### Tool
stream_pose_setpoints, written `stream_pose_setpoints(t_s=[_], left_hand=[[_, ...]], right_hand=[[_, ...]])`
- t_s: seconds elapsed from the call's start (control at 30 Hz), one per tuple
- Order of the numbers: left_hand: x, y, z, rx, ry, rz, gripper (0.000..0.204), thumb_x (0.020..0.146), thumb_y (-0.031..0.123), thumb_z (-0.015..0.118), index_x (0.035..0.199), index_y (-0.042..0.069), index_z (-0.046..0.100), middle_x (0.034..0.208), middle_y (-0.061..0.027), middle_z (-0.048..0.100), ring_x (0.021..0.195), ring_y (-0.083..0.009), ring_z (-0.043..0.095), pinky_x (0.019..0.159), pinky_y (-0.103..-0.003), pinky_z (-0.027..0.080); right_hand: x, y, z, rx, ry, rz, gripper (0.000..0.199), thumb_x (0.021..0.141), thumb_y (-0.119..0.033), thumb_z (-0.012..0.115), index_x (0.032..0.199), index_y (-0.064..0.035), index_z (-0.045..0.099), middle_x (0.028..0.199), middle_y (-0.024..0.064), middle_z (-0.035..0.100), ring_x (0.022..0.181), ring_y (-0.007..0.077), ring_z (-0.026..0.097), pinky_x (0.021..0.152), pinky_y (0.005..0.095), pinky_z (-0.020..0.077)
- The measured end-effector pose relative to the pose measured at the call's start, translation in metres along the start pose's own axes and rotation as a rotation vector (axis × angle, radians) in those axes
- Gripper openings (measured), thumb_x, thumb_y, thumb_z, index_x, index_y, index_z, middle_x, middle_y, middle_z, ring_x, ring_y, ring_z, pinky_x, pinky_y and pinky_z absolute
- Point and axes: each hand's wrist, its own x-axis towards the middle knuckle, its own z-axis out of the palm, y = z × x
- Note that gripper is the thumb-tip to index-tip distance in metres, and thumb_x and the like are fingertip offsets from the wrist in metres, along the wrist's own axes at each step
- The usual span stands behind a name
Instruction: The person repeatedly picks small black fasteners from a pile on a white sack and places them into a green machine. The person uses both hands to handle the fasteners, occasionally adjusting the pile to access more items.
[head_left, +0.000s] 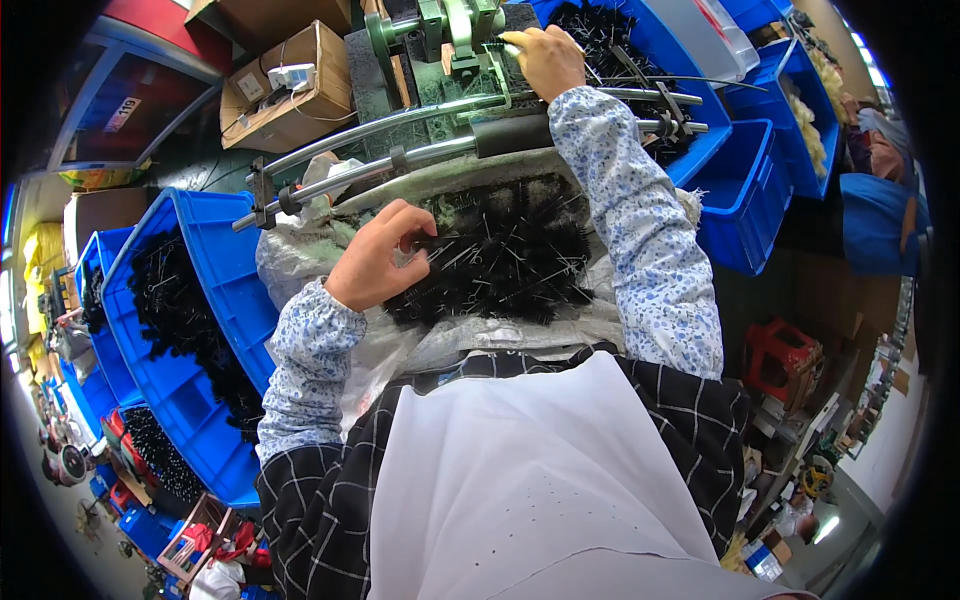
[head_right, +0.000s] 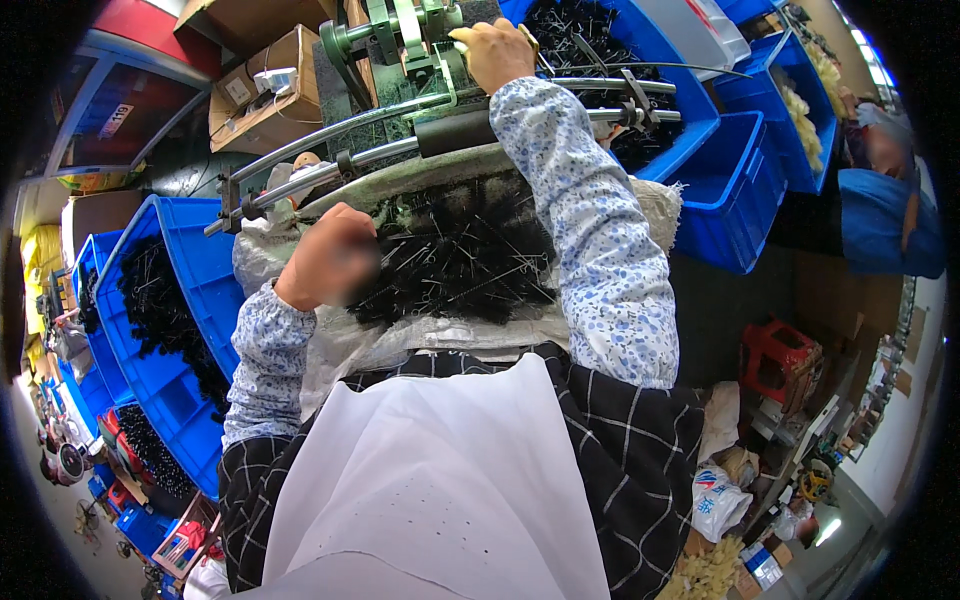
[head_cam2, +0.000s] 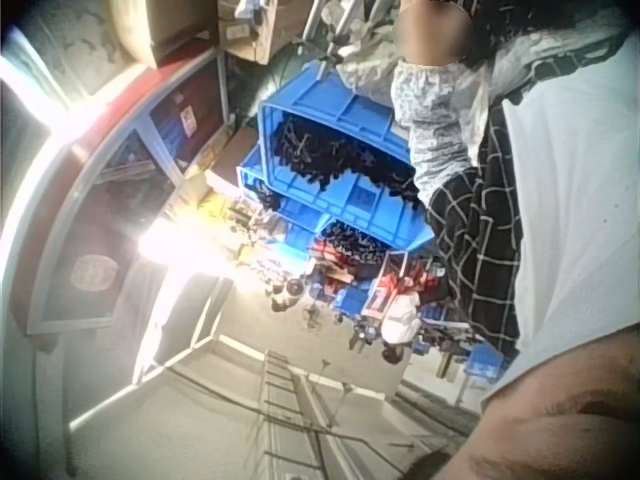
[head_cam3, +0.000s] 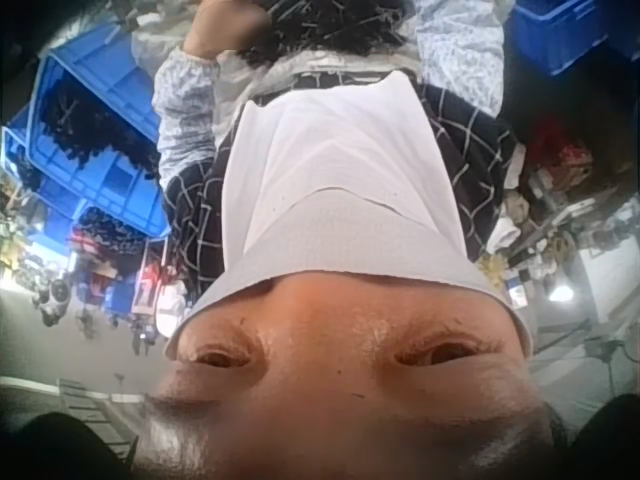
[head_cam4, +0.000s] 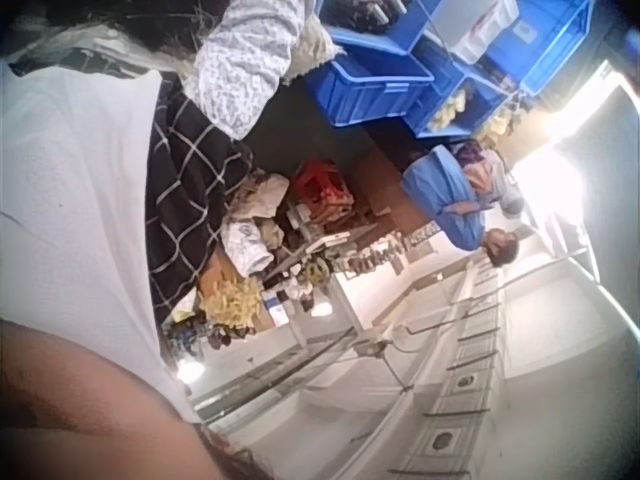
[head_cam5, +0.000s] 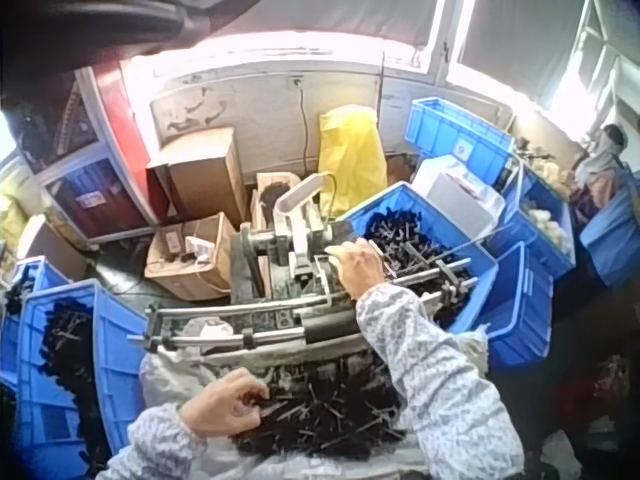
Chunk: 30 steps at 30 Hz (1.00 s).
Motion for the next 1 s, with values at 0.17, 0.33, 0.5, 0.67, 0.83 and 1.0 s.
stream_pose_setpoints(t_s=[0.17,0.33,0.5,0.67,0.83,1.0], left_hand=[[0.004,0.006,-0.003,0.001,0.037,0.041,0.026,0.069,-0.003,0.058,0.095,0.003,0.054,0.084,-0.0042,0.047,0.070,-0.0133,0.047,0.065,-0.025,0.043],[-0.001,0.004,-0.012,0.023,0.085,0.016,0.027,0.069,-0.004,0.058,0.094,0.003,0.055,0.084,-0.0038,0.047,0.069,-0.0124,0.047,0.065,-0.024,0.042],[0.002,0.002,-0.015,0.024,0.093,0.021,0.026,0.070,-0.004,0.059,0.094,0.004,0.055,0.083,-0.0034,0.045,0.067,-0.0120,0.046,0.064,-0.024,0.042],[0.005,0.008,-0.016,0.015,0.105,0.014,0.026,0.069,-0.005,0.058,0.094,0.003,0.055,0.081,-0.0028,0.044,0.068,-0.0115,0.046,0.065,-0.023,0.041],[0.006,0.011,-0.015,0.015,0.116,0.040,0.027,0.069,-0.006,0.057,0.095,0.002,0.055,0.085,-0.0037,0.048,0.073,-0.0127,0.049,0.069,-0.024,0.043],[0.002,0.001,-0.021,0.045,0.164,0.076,0.026,0.071,-0.007,0.057,0.095,0.002,0.054,0.093,-0.0053,0.052,0.082,-0.0138,0.053,0.077,-0.025,0.044]], right_hand=[[0.001,0.004,0.001,-0.127,-0.041,-0.072,0.026,0.084,-0.029,0.057,0.109,-0.0213,0.063,0.101,-0.0017,0.061,0.091,0.0214,0.053,0.082,0.0381,0.0409],[-0.016,0.005,-0.008,-0.149,-0.059,0.178,0.032,0.078,-0.028,0.061,0.104,-0.0103,0.062,0.101,0.0049,0.062,0.098,0.0226,0.054,0.083,0.0421,0.0400],[-0.015,-0.010,0.000,-0.009,0.049,0.126,0.020,0.076,-0.020,0.060,0.092,-0.0088,0.062,0.090,0.0066,0.064,0.097,0.0278,0.057,0.080,0.0445,0.0420],[-0.004,-0.057,0.002,-0.057,-0.029,0.143,0.028,0.076,-0.022,0.059,0.100,-0.0096,0.063,0.093,0.0086,0.065,0.102,0.0291,0.056,0.082,0.0444,0.0418],[-0.006,-0.060,0.004,-0.126,0.120,0.063,0.009,0.075,-0.019,0.058,0.079,-0.0117,0.061,0.078,0.0031,0.064,0.085,0.0214,0.058,0.072,0.0397,0.0405],[-0.010,-0.012,-0.008,-0.109,-0.039,0.131,0.029,0.074,-0.023,0.061,0.102,-0.0132,0.065,0.092,0.0070,0.066,0.093,0.0246,0.059,0.079,0.0438,0.0430]])
